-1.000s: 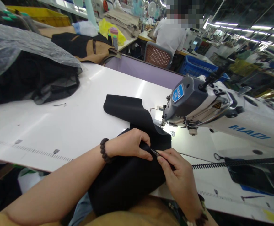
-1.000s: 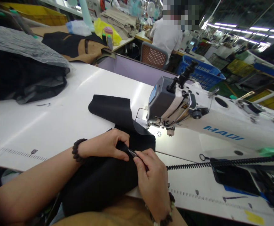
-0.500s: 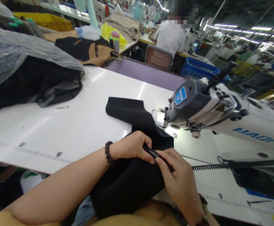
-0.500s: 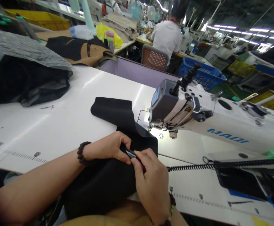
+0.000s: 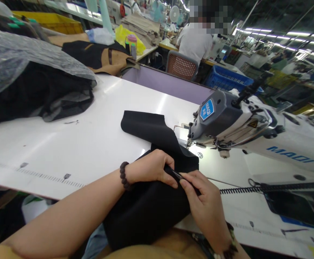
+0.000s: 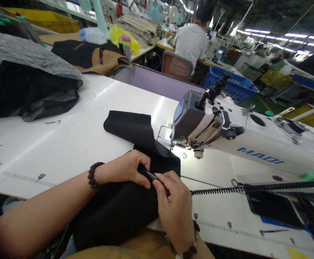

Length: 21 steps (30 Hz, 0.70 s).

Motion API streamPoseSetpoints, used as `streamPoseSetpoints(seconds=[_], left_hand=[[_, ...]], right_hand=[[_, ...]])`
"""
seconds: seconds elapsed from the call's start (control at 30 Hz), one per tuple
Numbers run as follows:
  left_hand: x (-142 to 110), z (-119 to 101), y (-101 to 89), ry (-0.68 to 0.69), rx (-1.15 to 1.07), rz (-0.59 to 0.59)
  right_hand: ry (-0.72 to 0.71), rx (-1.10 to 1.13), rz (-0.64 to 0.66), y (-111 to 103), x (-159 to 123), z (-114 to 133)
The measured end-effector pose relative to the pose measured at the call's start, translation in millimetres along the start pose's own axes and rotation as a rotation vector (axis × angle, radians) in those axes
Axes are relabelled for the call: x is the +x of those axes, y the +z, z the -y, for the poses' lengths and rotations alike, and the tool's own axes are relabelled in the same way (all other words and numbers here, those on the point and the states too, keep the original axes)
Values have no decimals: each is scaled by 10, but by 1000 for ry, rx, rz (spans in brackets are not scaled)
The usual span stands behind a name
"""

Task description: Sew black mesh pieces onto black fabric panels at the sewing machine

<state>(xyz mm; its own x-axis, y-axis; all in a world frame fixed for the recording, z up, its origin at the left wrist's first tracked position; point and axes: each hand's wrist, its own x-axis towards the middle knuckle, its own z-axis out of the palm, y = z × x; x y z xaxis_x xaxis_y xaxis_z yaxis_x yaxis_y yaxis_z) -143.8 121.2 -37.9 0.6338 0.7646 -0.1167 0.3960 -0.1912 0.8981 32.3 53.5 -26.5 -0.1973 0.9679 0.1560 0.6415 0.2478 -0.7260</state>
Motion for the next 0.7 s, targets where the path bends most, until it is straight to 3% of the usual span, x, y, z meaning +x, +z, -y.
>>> streamPoseSetpoints(seconds=[0.17, 0.33, 0.7], left_hand=[[6, 14, -18, 91, 225, -139], [14, 34, -2, 23, 126, -95], [3, 63, 22, 33, 63, -120]], right_hand=[[37, -6, 14, -4, -3, 0], [42, -18, 34, 3, 5, 37], [4, -4, 21, 51, 55, 59]])
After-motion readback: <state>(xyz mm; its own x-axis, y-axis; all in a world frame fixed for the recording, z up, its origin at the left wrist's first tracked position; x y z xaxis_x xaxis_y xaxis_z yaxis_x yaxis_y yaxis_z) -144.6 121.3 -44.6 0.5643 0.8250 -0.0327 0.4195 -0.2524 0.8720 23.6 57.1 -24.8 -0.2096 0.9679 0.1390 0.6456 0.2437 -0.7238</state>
